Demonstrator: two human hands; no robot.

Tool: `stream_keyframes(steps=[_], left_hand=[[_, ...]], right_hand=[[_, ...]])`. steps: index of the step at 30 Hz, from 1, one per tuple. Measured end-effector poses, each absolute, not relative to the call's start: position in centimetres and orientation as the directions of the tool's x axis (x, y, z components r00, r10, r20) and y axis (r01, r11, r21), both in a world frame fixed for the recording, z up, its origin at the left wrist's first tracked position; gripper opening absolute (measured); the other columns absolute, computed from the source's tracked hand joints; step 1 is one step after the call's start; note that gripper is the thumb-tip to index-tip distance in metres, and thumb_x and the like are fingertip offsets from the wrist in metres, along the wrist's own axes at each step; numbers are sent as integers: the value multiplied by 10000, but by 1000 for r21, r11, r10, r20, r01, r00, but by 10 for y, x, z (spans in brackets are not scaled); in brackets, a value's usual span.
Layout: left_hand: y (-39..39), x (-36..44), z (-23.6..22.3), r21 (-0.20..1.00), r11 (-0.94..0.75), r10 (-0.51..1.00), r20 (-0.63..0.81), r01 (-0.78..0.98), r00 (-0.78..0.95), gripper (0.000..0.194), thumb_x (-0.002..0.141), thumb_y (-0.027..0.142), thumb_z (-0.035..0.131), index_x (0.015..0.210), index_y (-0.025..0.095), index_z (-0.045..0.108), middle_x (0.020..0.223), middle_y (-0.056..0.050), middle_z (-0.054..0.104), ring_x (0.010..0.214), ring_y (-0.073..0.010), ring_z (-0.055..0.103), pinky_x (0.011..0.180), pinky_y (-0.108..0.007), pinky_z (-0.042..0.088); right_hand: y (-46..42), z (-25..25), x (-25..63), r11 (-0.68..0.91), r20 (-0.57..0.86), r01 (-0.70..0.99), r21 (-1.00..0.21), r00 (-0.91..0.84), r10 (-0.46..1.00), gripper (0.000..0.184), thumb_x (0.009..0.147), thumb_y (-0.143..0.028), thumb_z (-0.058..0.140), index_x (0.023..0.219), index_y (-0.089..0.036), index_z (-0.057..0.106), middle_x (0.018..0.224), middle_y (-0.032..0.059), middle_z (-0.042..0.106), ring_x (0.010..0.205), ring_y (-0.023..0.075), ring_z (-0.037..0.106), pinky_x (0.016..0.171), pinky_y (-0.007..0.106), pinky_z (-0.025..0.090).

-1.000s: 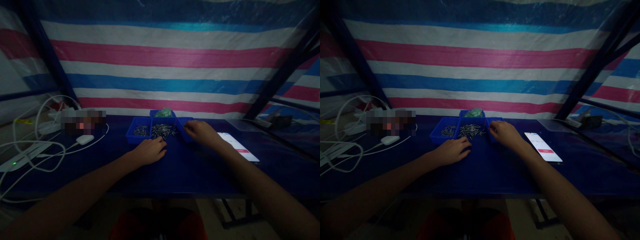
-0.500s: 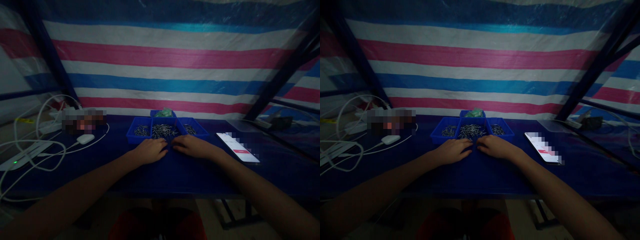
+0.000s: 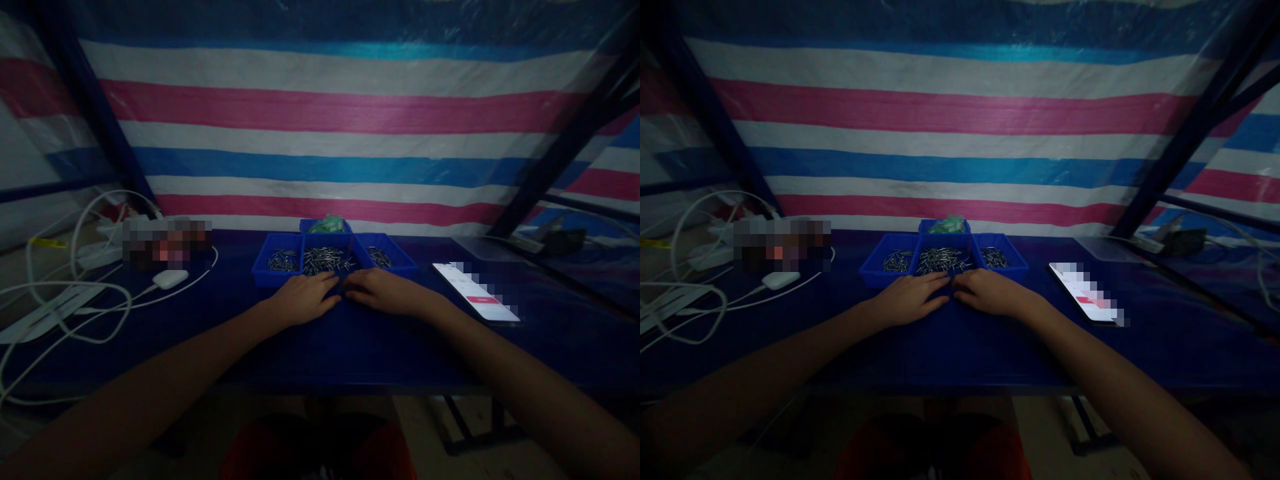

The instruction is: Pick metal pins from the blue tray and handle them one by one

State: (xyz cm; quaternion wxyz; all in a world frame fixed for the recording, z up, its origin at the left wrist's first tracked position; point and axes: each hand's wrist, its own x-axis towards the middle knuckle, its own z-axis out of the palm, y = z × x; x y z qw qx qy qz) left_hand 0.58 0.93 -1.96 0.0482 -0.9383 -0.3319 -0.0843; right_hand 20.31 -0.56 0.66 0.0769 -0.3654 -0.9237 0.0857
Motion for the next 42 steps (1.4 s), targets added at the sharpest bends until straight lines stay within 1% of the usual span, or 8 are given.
stream_keyframes(steps=[9, 14, 20, 24, 30, 34, 39, 42], left_hand=[[4, 5, -20, -44, -755, 637, 184, 654, 748, 458, 873, 475, 241, 1122, 176, 484, 1122, -79, 540, 922, -224, 549, 724, -347, 442], [2, 6, -21, -19, -681, 711, 221, 732, 668, 485, 870, 489, 237, 1113, 163, 501, 1146, -102, 518, 948, -225, 536, 750, -344, 428], [2, 7, -23, -32, -682, 708, 221, 731, 671, 476, 863, 493, 247, 1062, 161, 525, 1032, -96, 576, 865, -234, 566, 686, -352, 449], [1, 6, -23, -43, -676, 705, 253, 736, 663, 460, 860, 484, 266, 1066, 154, 513, 1079, -98, 553, 866, -233, 568, 688, -352, 451], [-1, 7, -22, -34, -683, 703, 241, 729, 670, 457, 858, 473, 285, 1093, 138, 490, 1117, -103, 535, 878, -230, 568, 700, -334, 448], [-1, 7, -22, -42, -664, 718, 240, 747, 653, 487, 849, 489, 298, 1123, 123, 465, 1175, -142, 489, 891, -250, 566, 698, -349, 447], [0, 8, -22, -15, -669, 723, 218, 743, 656, 424, 853, 457, 316, 1012, 122, 520, 974, -117, 588, 831, -230, 578, 668, -328, 449], [1, 6, -21, 1, -681, 715, 213, 732, 666, 387, 849, 444, 333, 950, 133, 540, 909, -95, 601, 796, -222, 579, 650, -325, 451]], right_hand=[[-5, 6, 203, 725, 83, 660, -198, -726, 683, 189, 833, -230, 427, 961, -160, 548, 896, 64, 598, 808, 155, 548, 734, 284, 407], [-6, 5, 204, 724, 76, 661, -195, -726, 684, 173, 835, -226, 426, 942, -168, 549, 879, 58, 598, 792, 148, 548, 724, 275, 412], [-6, 5, 204, 724, 79, 661, -195, -725, 684, 187, 838, -238, 425, 967, -172, 543, 897, 58, 593, 808, 153, 545, 734, 281, 412], [-5, 6, 204, 726, 77, 661, -189, -727, 682, 190, 840, -241, 421, 967, -167, 542, 894, 61, 590, 810, 154, 543, 736, 281, 409], [-5, 5, 204, 727, 75, 660, -189, -729, 681, 191, 838, -241, 426, 967, -165, 544, 889, 63, 588, 803, 152, 542, 734, 277, 406], [-5, 5, 204, 723, 74, 663, -194, -725, 684, 190, 835, -242, 429, 962, -163, 547, 895, 66, 589, 812, 157, 542, 739, 282, 402], [-6, 6, 203, 715, 71, 671, -196, -717, 693, 199, 832, -240, 434, 980, -164, 544, 895, 68, 589, 804, 157, 543, 736, 284, 403], [-7, 7, 203, 717, 69, 668, -199, -721, 690, 187, 833, -235, 430, 964, -171, 547, 893, 65, 591, 805, 157, 543, 737, 283, 405]])
